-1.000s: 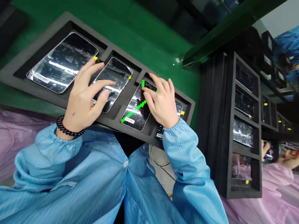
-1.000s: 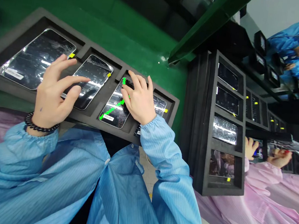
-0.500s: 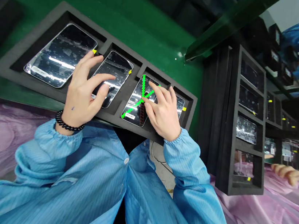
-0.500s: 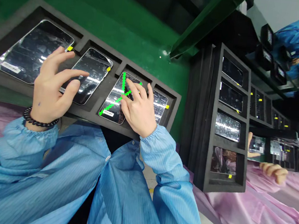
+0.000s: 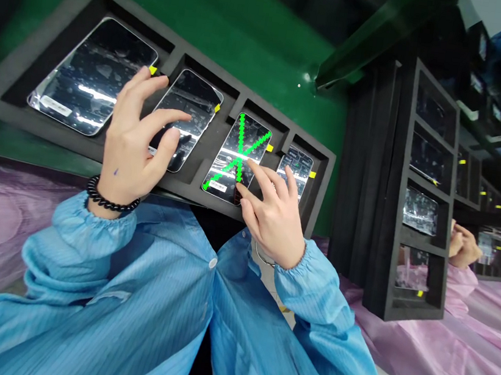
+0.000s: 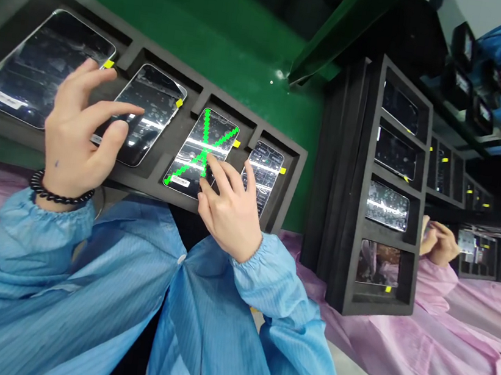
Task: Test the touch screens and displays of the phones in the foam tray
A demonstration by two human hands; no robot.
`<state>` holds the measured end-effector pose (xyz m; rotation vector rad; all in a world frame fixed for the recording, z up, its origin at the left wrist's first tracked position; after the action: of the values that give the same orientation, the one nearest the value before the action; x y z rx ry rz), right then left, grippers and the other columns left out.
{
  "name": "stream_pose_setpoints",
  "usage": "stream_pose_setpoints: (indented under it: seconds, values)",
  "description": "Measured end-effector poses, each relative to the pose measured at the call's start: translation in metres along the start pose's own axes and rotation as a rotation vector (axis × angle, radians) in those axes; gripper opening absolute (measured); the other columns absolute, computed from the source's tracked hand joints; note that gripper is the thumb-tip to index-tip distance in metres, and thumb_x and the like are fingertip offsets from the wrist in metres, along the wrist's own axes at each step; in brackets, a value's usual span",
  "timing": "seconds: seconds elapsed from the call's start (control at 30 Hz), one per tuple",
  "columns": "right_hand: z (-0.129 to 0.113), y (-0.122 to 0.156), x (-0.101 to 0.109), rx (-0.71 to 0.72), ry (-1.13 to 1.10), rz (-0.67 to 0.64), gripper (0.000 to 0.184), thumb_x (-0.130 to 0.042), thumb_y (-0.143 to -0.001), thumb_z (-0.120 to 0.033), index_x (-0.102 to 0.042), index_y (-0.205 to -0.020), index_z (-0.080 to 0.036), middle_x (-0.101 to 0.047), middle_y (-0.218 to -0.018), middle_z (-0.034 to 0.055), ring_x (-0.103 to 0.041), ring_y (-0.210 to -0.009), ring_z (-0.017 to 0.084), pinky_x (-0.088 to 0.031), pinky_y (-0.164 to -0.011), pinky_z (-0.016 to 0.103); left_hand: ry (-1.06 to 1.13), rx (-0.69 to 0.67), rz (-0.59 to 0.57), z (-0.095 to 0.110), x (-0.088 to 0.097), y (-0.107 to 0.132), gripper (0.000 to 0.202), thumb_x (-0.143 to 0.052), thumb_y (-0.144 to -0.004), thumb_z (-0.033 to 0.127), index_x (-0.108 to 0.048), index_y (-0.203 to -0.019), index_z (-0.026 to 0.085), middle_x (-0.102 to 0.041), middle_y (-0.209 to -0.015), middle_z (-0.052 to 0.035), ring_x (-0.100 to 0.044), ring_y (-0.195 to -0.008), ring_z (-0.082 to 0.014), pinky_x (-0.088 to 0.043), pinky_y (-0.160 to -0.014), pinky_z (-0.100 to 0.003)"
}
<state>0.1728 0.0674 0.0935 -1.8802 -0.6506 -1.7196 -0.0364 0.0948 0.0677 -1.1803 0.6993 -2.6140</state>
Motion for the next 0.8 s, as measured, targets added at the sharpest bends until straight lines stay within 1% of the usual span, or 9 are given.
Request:
stream_pose_setpoints:
  seconds: [0.2,0.27,0.33,0.43,0.53,0.6,0.67,0.73,0.8]
  values:
    - [-0.008,0.012,0.006,0.007,-0.041,-0.004,0.035,-0.041,-0.102,-0.025,-0.075,-0.112,-0.021,-0.054,-0.151,0.008,-0.055,-0.13,0.024,-0.029,-0.123,0.057,0.007,0.003,-0.001,0.0,0.0,0.0,0.032,-0.046,-0.099,0.034,-0.067,-0.12,0.021,-0.046,-0.152,-0.0048,-0.033,-0.152,-0.0281,-0.031,-0.127,-0.052]
    - [-0.009,0.012,0.007,0.006,-0.074,-0.008,0.036,-0.041,-0.102,-0.024,-0.077,-0.103,-0.021,-0.056,-0.15,0.0069,-0.055,-0.129,0.024,-0.029,-0.123,0.057,0.006,0.018,-0.008,0.001,0.0,-0.001,0.032,-0.046,-0.099,0.034,-0.067,-0.12,0.02,-0.046,-0.152,-0.0052,-0.033,-0.152,-0.0273,-0.031,-0.127,-0.052]
    - [-0.008,0.008,0.007,-0.004,-0.111,-0.01,0.039,-0.041,-0.102,-0.023,-0.079,-0.09,-0.022,-0.058,-0.147,0.0053,-0.055,-0.129,0.024,-0.03,-0.123,0.056,0.009,0.033,-0.008,0.003,0.001,-0.001,0.032,-0.047,-0.099,0.032,-0.068,-0.119,0.018,-0.047,-0.152,-0.0078,-0.034,-0.152,-0.0267,-0.031,-0.127,-0.05]
    - [-0.004,-0.003,0.003,-0.022,-0.142,-0.025,0.045,-0.042,-0.101,-0.022,-0.076,-0.072,-0.022,-0.065,-0.138,0.0042,-0.058,-0.125,0.023,-0.031,-0.124,0.053,0.011,0.046,-0.005,0.004,0.002,-0.001,0.033,-0.047,-0.099,0.032,-0.069,-0.118,0.016,-0.048,-0.152,-0.0094,-0.034,-0.152,-0.0265,-0.032,-0.127,-0.049]
    - [0.002,-0.013,0.003,-0.035,-0.166,-0.019,0.046,-0.041,-0.101,-0.022,-0.075,-0.07,-0.023,-0.071,-0.127,0.0042,-0.06,-0.12,0.023,-0.035,-0.121,0.051,0.012,0.047,0.001,0.005,0.002,-0.001,0.032,-0.047,-0.099,0.033,-0.069,-0.118,0.017,-0.048,-0.152,-0.009,-0.034,-0.151,-0.0272,-0.032,-0.127,-0.05]
    - [0.01,-0.014,0.014,-0.058,-0.179,0.039,0.046,-0.04,-0.101,-0.023,-0.076,-0.072,-0.023,-0.071,-0.125,0.0038,-0.06,-0.12,0.023,-0.036,-0.12,0.051,0.015,0.046,0.003,0.006,0.003,-0.001,0.032,-0.048,-0.099,0.031,-0.069,-0.117,0.016,-0.049,-0.151,-0.0104,-0.035,-0.151,-0.0275,-0.032,-0.127,-0.049]
    - [0.024,-0.007,0.03,-0.111,-0.185,0.137,0.045,-0.039,-0.102,-0.023,-0.075,-0.074,-0.023,-0.071,-0.126,0.003,-0.061,-0.12,0.024,-0.036,-0.119,0.051,0.018,0.05,0.002,0.007,0.003,-0.001,0.032,-0.049,-0.098,0.03,-0.069,-0.117,0.014,-0.049,-0.15,-0.0115,-0.035,-0.151,-0.0277,-0.032,-0.128,-0.048]
    - [0.041,0.007,0.047,-0.183,-0.196,0.249,0.045,-0.038,-0.102,-0.022,-0.075,-0.075,-0.024,-0.071,-0.125,0.0026,-0.061,-0.121,0.024,-0.037,-0.118,0.052,0.018,0.055,-0.002,0.008,0.004,-0.001,0.031,-0.049,-0.098,0.029,-0.069,-0.117,0.014,-0.049,-0.151,-0.0118,-0.035,-0.151,-0.0278,-0.031,-0.128,-0.049]
    - [0.059,0.026,0.06,-0.259,-0.216,0.352,0.046,-0.036,-0.102,-0.022,-0.075,-0.077,-0.024,-0.071,-0.124,0.0029,-0.06,-0.122,0.025,-0.038,-0.117,0.053,0.021,0.061,-0.011,0.008,0.004,-0.002,0.031,-0.049,-0.098,0.029,-0.069,-0.118,0.015,-0.049,-0.151,-0.0118,-0.034,-0.152,-0.0278,-0.03,-0.128,-0.05]
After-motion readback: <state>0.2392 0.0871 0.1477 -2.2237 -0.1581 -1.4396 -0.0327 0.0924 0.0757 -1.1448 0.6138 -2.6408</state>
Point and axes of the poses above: each hand's wrist, its own y-axis away from the middle knuckle, its own x-axis out of the back of the hand, z = x × y, the point moved 8 cm from there along -y, towards the middle knuckle
